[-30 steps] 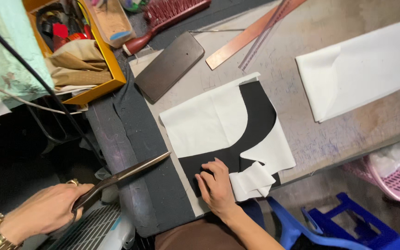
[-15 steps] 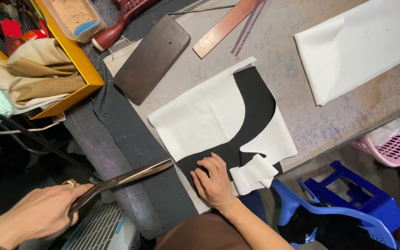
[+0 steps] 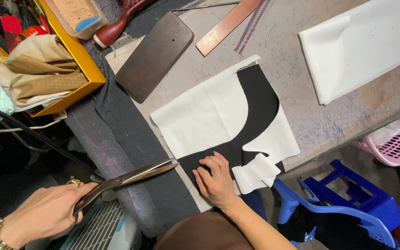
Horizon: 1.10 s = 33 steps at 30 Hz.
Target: The person cuts a piece of black fabric following a pattern using shears and then overlays it onto a piece of white fabric.
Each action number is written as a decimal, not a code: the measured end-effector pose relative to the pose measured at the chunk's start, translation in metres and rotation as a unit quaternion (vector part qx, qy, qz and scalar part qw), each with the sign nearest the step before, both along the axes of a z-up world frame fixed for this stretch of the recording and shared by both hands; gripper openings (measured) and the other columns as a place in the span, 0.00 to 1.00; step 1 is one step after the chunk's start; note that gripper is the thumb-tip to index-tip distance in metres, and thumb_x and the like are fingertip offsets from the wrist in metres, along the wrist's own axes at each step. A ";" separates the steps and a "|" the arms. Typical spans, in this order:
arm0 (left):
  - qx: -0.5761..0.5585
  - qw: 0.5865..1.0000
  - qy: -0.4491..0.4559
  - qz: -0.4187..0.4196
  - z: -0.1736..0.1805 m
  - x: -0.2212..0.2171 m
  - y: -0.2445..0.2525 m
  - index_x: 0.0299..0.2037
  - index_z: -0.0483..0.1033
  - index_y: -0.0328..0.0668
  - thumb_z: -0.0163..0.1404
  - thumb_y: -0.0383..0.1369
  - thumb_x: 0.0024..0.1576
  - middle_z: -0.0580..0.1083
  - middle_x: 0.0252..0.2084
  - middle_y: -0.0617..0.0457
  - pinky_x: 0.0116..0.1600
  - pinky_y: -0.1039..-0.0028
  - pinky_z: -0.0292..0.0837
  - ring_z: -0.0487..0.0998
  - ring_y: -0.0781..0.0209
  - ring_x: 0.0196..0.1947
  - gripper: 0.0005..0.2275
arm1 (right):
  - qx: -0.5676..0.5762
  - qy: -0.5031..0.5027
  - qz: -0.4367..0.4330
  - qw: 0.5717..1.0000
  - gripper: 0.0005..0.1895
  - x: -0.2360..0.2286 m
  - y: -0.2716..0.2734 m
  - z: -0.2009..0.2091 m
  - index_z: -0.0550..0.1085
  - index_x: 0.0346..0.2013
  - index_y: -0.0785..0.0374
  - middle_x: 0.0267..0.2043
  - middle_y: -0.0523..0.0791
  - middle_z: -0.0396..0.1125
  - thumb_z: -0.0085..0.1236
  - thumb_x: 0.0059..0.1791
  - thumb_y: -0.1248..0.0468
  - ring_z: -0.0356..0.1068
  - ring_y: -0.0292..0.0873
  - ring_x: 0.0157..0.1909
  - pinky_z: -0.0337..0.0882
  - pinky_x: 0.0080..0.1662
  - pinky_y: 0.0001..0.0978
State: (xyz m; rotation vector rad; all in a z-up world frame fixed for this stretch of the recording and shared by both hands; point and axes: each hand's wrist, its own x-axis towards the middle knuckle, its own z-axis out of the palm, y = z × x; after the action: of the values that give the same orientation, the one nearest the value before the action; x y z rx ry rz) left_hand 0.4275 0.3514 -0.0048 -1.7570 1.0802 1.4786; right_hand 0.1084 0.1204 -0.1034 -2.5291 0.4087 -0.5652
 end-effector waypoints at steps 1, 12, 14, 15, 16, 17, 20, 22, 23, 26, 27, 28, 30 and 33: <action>-0.008 1.000 0.009 0.001 -0.002 -0.001 -0.001 0.64 0.55 0.91 0.42 0.39 0.52 0.76 0.45 0.70 0.50 0.65 0.77 0.79 0.59 0.50 0.29 | 0.002 0.002 0.001 1.000 0.05 0.001 0.000 0.001 0.73 0.35 0.66 0.45 0.52 0.67 0.61 0.51 0.69 0.66 0.52 0.48 0.69 0.59 0.55; -0.073 0.996 0.053 -0.002 -0.006 -0.010 -0.041 0.62 0.61 0.81 0.42 0.34 0.49 0.77 0.44 0.62 0.50 0.59 0.77 0.79 0.52 0.49 0.29 | -0.001 -0.003 0.000 1.000 0.05 0.000 0.000 0.000 0.73 0.35 0.66 0.45 0.52 0.67 0.62 0.50 0.69 0.66 0.52 0.48 0.70 0.58 0.56; -0.063 0.996 0.069 0.008 -0.009 -0.012 -0.048 0.65 0.62 0.80 0.43 0.31 0.49 0.78 0.48 0.57 0.53 0.59 0.76 0.79 0.47 0.50 0.31 | 0.008 0.002 0.000 1.000 0.05 0.000 0.000 0.002 0.72 0.35 0.67 0.45 0.51 0.66 0.61 0.51 0.68 0.65 0.52 0.48 0.69 0.59 0.56; -0.063 0.996 0.069 0.008 -0.012 -0.011 -0.049 0.65 0.62 0.80 0.43 0.31 0.49 0.78 0.48 0.57 0.53 0.59 0.76 0.79 0.47 0.50 0.31 | 0.008 0.003 0.000 1.000 0.05 0.001 0.000 0.001 0.72 0.35 0.67 0.45 0.51 0.66 0.61 0.51 0.68 0.65 0.52 0.48 0.69 0.59 0.56; -0.068 0.995 0.076 0.007 -0.015 -0.012 -0.049 0.61 0.65 0.77 0.44 0.32 0.48 0.78 0.44 0.57 0.51 0.59 0.75 0.79 0.47 0.48 0.28 | 0.005 -0.001 -0.001 1.000 0.05 0.000 0.000 0.000 0.73 0.35 0.67 0.45 0.52 0.67 0.61 0.51 0.69 0.66 0.52 0.48 0.69 0.58 0.55; -0.072 0.994 0.082 0.005 -0.019 -0.012 -0.048 0.56 0.68 0.73 0.44 0.32 0.47 0.78 0.40 0.56 0.50 0.60 0.74 0.79 0.48 0.45 0.25 | 0.003 -0.006 -0.003 1.000 0.05 0.000 0.001 -0.001 0.73 0.34 0.66 0.45 0.52 0.67 0.61 0.51 0.69 0.66 0.52 0.48 0.70 0.58 0.55; -0.080 0.992 0.095 0.019 -0.023 -0.011 -0.049 0.57 0.70 0.74 0.44 0.34 0.48 0.79 0.41 0.58 0.51 0.63 0.75 0.80 0.51 0.46 0.24 | 0.002 -0.006 -0.002 1.000 0.05 -0.001 0.000 -0.003 0.73 0.35 0.67 0.45 0.51 0.67 0.62 0.50 0.69 0.66 0.52 0.48 0.70 0.58 0.56; -0.080 0.992 0.100 0.019 -0.026 -0.011 -0.046 0.50 0.72 0.70 0.45 0.34 0.47 0.79 0.37 0.57 0.48 0.63 0.73 0.79 0.50 0.43 0.20 | 0.004 -0.004 -0.002 1.000 0.05 0.000 0.000 -0.001 0.73 0.35 0.67 0.45 0.51 0.67 0.61 0.51 0.69 0.66 0.52 0.48 0.70 0.58 0.56; -0.082 0.991 0.104 0.021 -0.027 -0.011 -0.045 0.43 0.74 0.67 0.46 0.34 0.45 0.80 0.33 0.56 0.45 0.62 0.72 0.79 0.49 0.40 0.15 | 0.006 -0.001 -0.002 1.000 0.05 0.000 0.000 0.000 0.73 0.35 0.67 0.45 0.51 0.67 0.61 0.51 0.69 0.66 0.51 0.48 0.69 0.59 0.55; -0.099 0.986 0.126 0.047 -0.036 -0.011 -0.037 0.41 0.77 0.63 0.48 0.34 0.43 0.81 0.34 0.55 0.44 0.65 0.72 0.80 0.49 0.39 0.15 | 0.008 0.000 -0.003 1.000 0.05 0.001 -0.001 0.002 0.73 0.35 0.66 0.45 0.51 0.67 0.61 0.51 0.68 0.66 0.51 0.48 0.69 0.59 0.55; -0.098 0.986 0.126 0.047 -0.037 -0.011 -0.037 0.41 0.77 0.63 0.48 0.34 0.43 0.81 0.34 0.55 0.44 0.65 0.72 0.80 0.49 0.39 0.15 | 0.009 0.000 -0.003 1.000 0.05 0.000 0.000 0.000 0.73 0.35 0.66 0.45 0.51 0.67 0.61 0.51 0.68 0.66 0.51 0.48 0.69 0.59 0.55; -0.097 0.986 0.126 0.050 -0.039 -0.011 -0.036 0.42 0.77 0.63 0.49 0.34 0.42 0.81 0.34 0.55 0.44 0.65 0.72 0.80 0.49 0.39 0.16 | 0.008 -0.002 -0.004 1.000 0.05 -0.001 0.000 -0.001 0.73 0.35 0.66 0.45 0.51 0.67 0.61 0.51 0.68 0.66 0.51 0.48 0.69 0.59 0.55; -0.096 0.986 0.125 0.053 -0.039 -0.011 -0.035 0.43 0.77 0.64 0.49 0.34 0.42 0.81 0.34 0.54 0.44 0.66 0.72 0.80 0.50 0.38 0.17 | 0.008 -0.005 -0.004 1.000 0.05 -0.001 0.000 -0.002 0.73 0.35 0.66 0.45 0.51 0.67 0.61 0.51 0.68 0.66 0.51 0.48 0.69 0.58 0.55; -0.087 0.987 0.123 0.060 -0.040 -0.012 -0.032 0.40 0.76 0.62 0.50 0.35 0.41 0.79 0.28 0.55 0.41 0.68 0.71 0.78 0.51 0.33 0.15 | 0.008 -0.003 -0.004 1.000 0.05 -0.001 0.000 -0.001 0.73 0.36 0.66 0.45 0.51 0.67 0.61 0.51 0.68 0.67 0.52 0.48 0.69 0.59 0.55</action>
State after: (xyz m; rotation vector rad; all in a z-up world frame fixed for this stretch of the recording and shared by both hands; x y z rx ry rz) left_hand 0.4158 0.3190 -0.0445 -1.8198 1.2811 1.7580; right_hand 0.1077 0.1203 -0.1042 -2.5117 0.4198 -0.5699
